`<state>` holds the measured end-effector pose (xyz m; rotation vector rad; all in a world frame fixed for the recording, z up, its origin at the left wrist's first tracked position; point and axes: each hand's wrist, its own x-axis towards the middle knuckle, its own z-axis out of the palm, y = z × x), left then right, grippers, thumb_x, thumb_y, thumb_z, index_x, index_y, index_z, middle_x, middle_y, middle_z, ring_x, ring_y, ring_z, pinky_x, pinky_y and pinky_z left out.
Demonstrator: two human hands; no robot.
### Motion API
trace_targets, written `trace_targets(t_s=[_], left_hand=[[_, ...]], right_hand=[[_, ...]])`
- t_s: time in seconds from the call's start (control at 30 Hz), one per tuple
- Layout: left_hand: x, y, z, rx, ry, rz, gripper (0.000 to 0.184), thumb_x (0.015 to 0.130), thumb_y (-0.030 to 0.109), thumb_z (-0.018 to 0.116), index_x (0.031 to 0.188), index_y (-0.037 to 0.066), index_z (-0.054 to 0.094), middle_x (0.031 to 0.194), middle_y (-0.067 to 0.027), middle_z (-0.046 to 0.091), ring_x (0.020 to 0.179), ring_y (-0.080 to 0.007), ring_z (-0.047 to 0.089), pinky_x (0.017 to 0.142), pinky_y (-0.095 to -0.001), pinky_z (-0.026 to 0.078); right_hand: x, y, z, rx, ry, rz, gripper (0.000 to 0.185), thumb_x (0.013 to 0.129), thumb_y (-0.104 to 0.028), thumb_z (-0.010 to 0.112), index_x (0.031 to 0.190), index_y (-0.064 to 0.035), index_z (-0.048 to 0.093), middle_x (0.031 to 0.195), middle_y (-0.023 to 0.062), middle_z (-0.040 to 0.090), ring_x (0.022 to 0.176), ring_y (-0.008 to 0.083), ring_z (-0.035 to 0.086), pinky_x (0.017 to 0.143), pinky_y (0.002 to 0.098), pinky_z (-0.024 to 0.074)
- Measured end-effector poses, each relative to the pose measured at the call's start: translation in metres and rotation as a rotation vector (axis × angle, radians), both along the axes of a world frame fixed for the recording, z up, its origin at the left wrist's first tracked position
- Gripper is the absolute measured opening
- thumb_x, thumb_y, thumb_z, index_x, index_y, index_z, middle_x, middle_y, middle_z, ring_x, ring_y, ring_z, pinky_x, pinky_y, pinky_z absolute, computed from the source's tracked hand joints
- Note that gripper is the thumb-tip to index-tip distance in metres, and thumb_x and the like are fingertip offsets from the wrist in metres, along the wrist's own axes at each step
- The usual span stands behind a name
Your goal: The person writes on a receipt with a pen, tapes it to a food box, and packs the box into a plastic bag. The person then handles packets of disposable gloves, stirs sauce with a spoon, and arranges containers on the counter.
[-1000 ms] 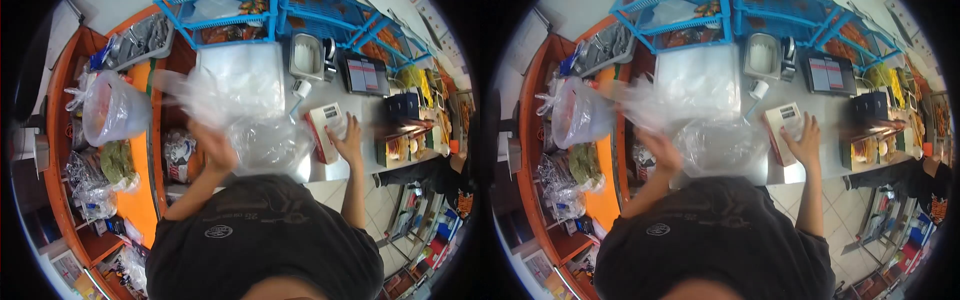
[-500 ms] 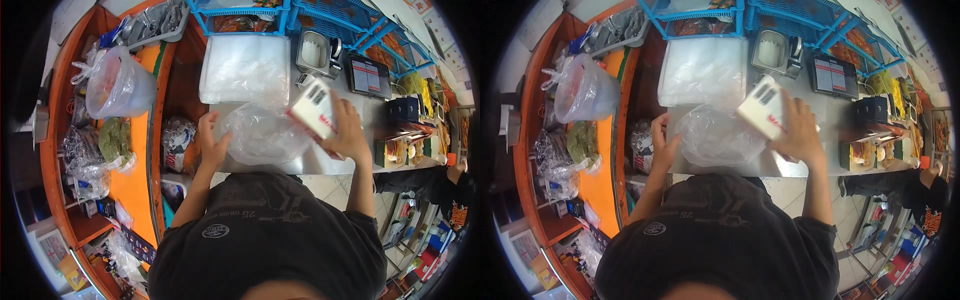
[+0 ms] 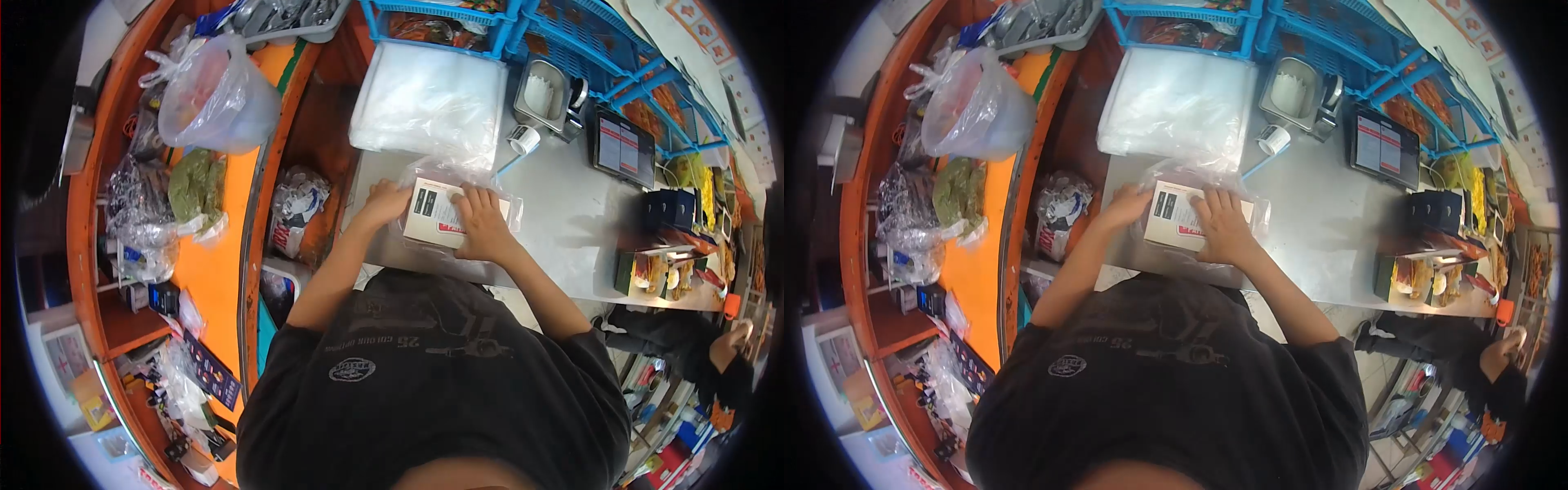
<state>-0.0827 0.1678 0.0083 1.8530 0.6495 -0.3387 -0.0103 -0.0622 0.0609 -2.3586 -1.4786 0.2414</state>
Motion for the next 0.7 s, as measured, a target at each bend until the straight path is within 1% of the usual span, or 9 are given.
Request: trace_targets(t_s=[0.03, 0.13, 0.23, 0.3, 0.4, 0.5, 0.6, 0.63, 0.7], left_hand=[[0.0, 0.002, 0.008, -0.298, -0.023, 0.051, 0.036, 0.084, 0.021, 0.059, 0.11, -0.004, 0.059, 0.108, -0.0123, 0.06, 0.096, -0.0247, 0.059, 0.085, -0.0331, 0.045], [-0.022, -0.001, 0.036, -0.472, -0.417, 0.347, 0.038, 0.078, 0.021, 0.065, 0.104, -0.005, 0.058, 0.096, -0.0085, 0.063, 0.086, -0.0194, 0.059, 0.078, -0.0323, 0.047], [-0.052, -0.029, 0.044, -0.123, -0.548, 0.252, 0.036, 0.076, 0.017, 0.067, 0.101, -0.005, 0.056, 0.086, -0.0122, 0.064, 0.079, -0.0227, 0.06, 0.076, -0.032, 0.047], [-0.068, -0.039, 0.076, 0.033, -0.282, -0.166, 0.035, 0.075, 0.017, 0.067, 0.101, -0.003, 0.054, 0.082, -0.0153, 0.062, 0.075, -0.0257, 0.061, 0.072, -0.0331, 0.047], [-0.05, -0.052, 0.129, 0.07, -0.296, -0.256, 0.035, 0.076, 0.021, 0.068, 0.099, -0.001, 0.053, 0.077, -0.0193, 0.06, 0.07, -0.0314, 0.061, 0.066, -0.0372, 0.047], [-0.009, -0.07, 0.126, 0.189, -0.364, -0.252, 0.036, 0.078, 0.025, 0.069, 0.098, -0.001, 0.054, 0.079, -0.016, 0.061, 0.068, -0.0295, 0.06, 0.061, -0.0362, 0.047], [0.011, -0.092, 0.078, 0.361, -0.479, -0.362, 0.042, 0.074, 0.033, 0.072, 0.097, 0.002, 0.057, 0.087, -0.0131, 0.063, 0.081, -0.0312, 0.058, 0.071, -0.0401, 0.044], [0.011, -0.096, 0.063, 0.465, -0.503, -0.426, 0.043, 0.073, 0.034, 0.073, 0.097, 0.003, 0.057, 0.089, -0.0125, 0.063, 0.085, -0.0309, 0.058, 0.074, -0.041, 0.043], [0.009, -0.099, 0.038, 0.566, -0.524, -0.467, 0.045, 0.069, 0.037, 0.075, 0.097, 0.005, 0.059, 0.091, -0.0111, 0.062, 0.092, -0.0291, 0.055, 0.081, -0.0406, 0.04]], right_hand=[[0.0, 0.0, -0.001, -0.005, 0.008, -0.004, 0.09, 0.044, -0.03, 0.078, 0.12, -0.0026, 0.04, 0.123, 0.0238, 0.04, 0.116, 0.0396, 0.038, 0.102, 0.0479, 0.0276], [0.002, 0.0, -0.003, -0.031, 0.017, -0.029, 0.092, 0.044, -0.032, 0.08, 0.122, -0.0031, 0.041, 0.122, 0.0229, 0.041, 0.116, 0.039, 0.038, 0.102, 0.0478, 0.0273], [0.001, 0.0, -0.001, -0.077, 0.009, -0.043, 0.093, 0.045, -0.036, 0.081, 0.124, -0.0042, 0.044, 0.121, 0.0213, 0.043, 0.117, 0.0378, 0.038, 0.102, 0.0473, 0.0277], [0.002, 0.001, 0.002, -0.088, -0.008, -0.055, 0.091, 0.045, -0.036, 0.082, 0.123, -0.0056, 0.045, 0.12, 0.021, 0.043, 0.118, 0.0374, 0.038, 0.102, 0.0475, 0.0278], [0.001, -0.005, 0.004, -0.065, 0.009, -0.038, 0.082, 0.055, -0.035, 0.079, 0.123, -0.0055, 0.045, 0.121, 0.0215, 0.043, 0.118, 0.0373, 0.038, 0.101, 0.0476, 0.0282], [-0.006, -0.033, -0.005, 0.413, -0.073, -0.083, 0.062, 0.069, -0.027, 0.073, 0.12, -0.0047, 0.044, 0.121, 0.0212, 0.043, 0.117, 0.0373, 0.04, 0.099, 0.0448, 0.0303], [-0.029, -0.052, -0.04, 0.729, 0.134, -0.921, 0.045, 0.082, -0.027, 0.062, 0.118, -0.0019, 0.048, 0.122, 0.0235, 0.044, 0.115, 0.0363, 0.041, 0.098, 0.0465, 0.0312], [-0.03, -0.051, -0.055, 0.678, 0.153, -1.081, 0.029, 0.086, -0.024, 0.058, 0.102, 0.0003, 0.056, 0.104, 0.0215, 0.056, 0.099, 0.0317, 0.053, 0.088, 0.0429, 0.0399], [-0.019, -0.072, -0.064, 0.528, 0.6, -1.099, 0.022, 0.086, -0.02, 0.057, 0.093, 0.001, 0.058, 0.087, 0.015, 0.059, 0.082, 0.025, 0.056, 0.076, 0.0377, 0.044]])
